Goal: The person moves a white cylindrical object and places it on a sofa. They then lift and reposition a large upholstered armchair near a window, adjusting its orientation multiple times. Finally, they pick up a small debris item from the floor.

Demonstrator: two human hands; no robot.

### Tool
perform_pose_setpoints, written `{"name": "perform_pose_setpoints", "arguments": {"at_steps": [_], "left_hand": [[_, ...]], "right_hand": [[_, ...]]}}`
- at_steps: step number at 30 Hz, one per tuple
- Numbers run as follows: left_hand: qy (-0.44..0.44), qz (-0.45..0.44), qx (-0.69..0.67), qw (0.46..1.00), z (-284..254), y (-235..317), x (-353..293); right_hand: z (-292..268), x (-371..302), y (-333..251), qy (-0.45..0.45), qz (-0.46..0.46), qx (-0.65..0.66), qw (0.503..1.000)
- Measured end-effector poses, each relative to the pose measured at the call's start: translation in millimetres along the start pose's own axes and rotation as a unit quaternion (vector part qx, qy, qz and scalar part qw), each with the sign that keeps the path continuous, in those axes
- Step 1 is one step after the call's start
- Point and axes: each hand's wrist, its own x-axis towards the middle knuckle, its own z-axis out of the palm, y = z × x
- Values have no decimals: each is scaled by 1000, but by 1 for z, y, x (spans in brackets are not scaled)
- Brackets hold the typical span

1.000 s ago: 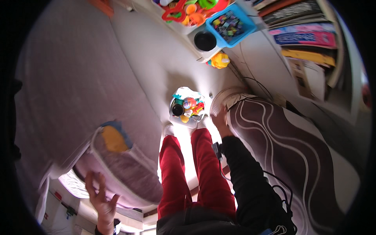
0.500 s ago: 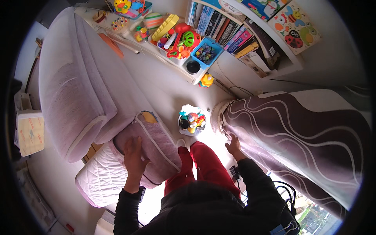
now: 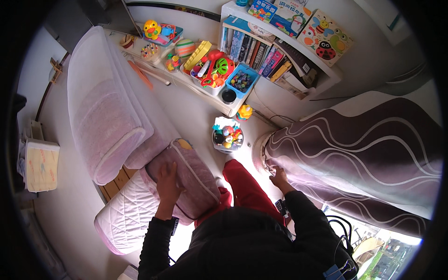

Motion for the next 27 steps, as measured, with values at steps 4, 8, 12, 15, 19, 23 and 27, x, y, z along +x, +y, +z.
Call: {"name": "perform_pose_setpoints", "arguments": {"at_steps": [4, 8, 12, 15, 19, 23, 27], "left_hand": [[38, 22, -9, 999, -16, 1, 17], [-2, 8, -12, 1000, -23, -1, 16], [1, 6, -16, 1000, -34, -7, 31], [-5, 0, -16, 1000, -48, -12, 46], [72, 27, 5, 997, -57, -16, 50], [59, 58, -25, 996, -48, -11, 28], [110, 50, -53, 991, -32, -25, -34]], "right_hand": [[-23, 6, -9, 27, -17, 1, 999], [-39, -10, -14, 18, -1, -17, 1000], [-54, -9, -33, 8, 17, 25, 999], [-61, -5, -50, -1, 39, 3, 999], [-55, -6, -53, 14, -62, 60, 996], [-40, -11, -30, -30, -53, 9, 998], [-24, -6, -12, -88, -122, 64, 987]]}}
